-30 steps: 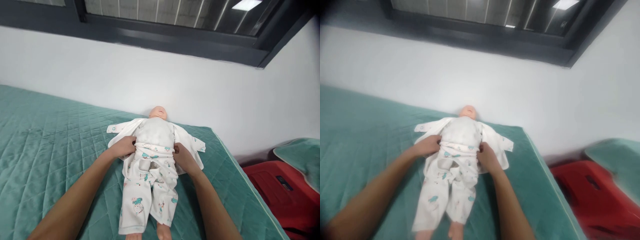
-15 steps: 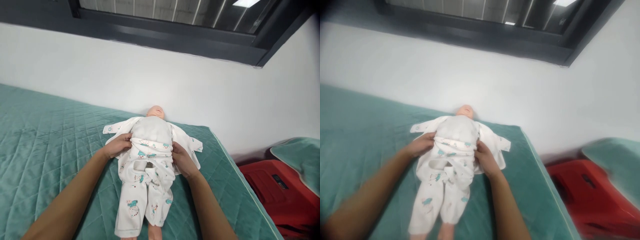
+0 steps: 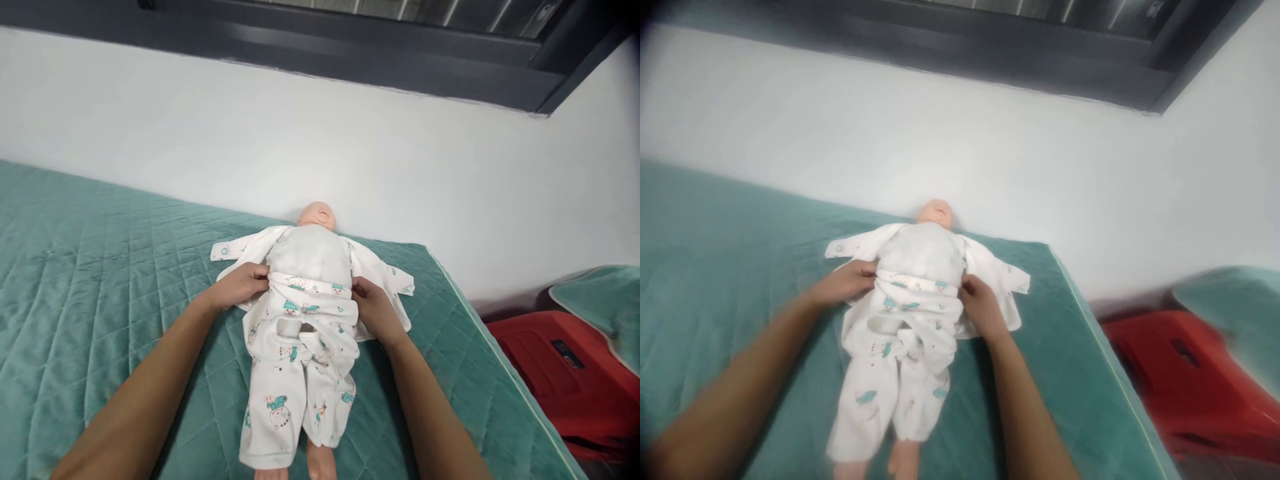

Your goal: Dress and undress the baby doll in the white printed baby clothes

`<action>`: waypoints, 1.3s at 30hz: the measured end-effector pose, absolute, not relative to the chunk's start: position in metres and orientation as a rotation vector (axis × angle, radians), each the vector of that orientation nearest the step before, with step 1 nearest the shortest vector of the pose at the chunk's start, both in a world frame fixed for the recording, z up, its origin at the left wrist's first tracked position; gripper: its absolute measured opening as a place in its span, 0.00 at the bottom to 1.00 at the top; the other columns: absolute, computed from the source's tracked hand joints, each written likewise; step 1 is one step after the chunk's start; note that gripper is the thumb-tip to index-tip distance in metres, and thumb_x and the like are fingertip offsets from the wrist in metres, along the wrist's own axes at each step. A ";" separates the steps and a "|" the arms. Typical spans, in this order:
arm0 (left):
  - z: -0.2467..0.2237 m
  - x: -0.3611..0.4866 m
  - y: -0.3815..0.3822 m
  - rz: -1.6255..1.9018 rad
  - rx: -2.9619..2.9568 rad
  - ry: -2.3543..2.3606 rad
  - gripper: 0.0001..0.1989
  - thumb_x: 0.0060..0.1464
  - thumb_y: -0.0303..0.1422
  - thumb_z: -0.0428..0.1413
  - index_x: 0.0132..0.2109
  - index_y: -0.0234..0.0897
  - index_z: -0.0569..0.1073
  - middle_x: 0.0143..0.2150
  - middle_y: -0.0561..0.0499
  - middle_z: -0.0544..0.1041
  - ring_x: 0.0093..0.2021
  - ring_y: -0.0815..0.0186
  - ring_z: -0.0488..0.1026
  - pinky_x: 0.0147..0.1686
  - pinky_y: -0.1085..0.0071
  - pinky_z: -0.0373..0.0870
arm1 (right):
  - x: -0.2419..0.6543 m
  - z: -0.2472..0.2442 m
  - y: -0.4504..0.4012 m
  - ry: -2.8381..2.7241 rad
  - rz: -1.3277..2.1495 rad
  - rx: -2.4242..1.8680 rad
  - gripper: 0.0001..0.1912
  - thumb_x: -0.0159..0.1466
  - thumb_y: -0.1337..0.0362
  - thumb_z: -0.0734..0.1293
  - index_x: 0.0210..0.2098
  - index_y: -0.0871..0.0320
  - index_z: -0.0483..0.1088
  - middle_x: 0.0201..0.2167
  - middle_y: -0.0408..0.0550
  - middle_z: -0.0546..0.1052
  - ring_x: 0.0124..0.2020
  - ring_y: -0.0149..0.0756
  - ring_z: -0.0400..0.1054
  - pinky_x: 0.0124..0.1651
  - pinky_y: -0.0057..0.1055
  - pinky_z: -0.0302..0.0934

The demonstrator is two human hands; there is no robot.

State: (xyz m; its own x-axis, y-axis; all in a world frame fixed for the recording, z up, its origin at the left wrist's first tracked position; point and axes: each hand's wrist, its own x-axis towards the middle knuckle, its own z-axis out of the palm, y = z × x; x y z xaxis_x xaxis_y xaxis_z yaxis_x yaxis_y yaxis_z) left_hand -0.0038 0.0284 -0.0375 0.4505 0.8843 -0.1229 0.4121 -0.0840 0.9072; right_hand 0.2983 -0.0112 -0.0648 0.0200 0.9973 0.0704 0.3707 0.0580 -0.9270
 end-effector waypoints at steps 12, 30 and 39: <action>-0.026 -0.004 0.019 0.894 1.868 1.063 0.07 0.48 0.33 0.56 0.35 0.37 0.67 0.41 0.50 0.70 0.45 0.62 0.69 0.51 0.66 0.66 | 0.279 -0.044 -0.026 -1.632 0.605 -1.135 0.07 0.62 0.59 0.70 0.34 0.53 0.69 0.35 0.43 0.69 0.37 0.34 0.63 0.43 0.33 0.60; -0.031 -0.005 0.022 0.911 2.104 0.792 0.08 0.57 0.37 0.59 0.43 0.40 0.75 0.51 0.48 0.62 0.57 0.60 0.62 0.61 0.65 0.57 | 0.283 -0.037 -0.030 -1.964 0.590 -1.126 0.08 0.63 0.60 0.70 0.32 0.54 0.67 0.48 0.49 0.63 0.54 0.42 0.61 0.58 0.41 0.57; -0.029 0.005 0.018 0.913 2.160 0.884 0.11 0.61 0.40 0.54 0.35 0.37 0.68 0.48 0.49 0.66 0.50 0.64 0.65 0.53 0.69 0.60 | 0.272 -0.040 -0.023 -1.838 0.523 -1.183 0.12 0.66 0.59 0.65 0.27 0.56 0.64 0.41 0.46 0.69 0.42 0.36 0.65 0.46 0.33 0.59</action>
State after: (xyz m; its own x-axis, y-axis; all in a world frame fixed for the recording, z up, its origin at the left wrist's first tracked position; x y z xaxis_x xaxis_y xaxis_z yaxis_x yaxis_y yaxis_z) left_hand 0.0053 0.0180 -0.0286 0.5354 0.7653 0.3573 0.3325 -0.5799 0.7437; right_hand 0.2716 -0.0228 -0.0402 -0.1753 0.8815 0.4385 0.5186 0.4612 -0.7199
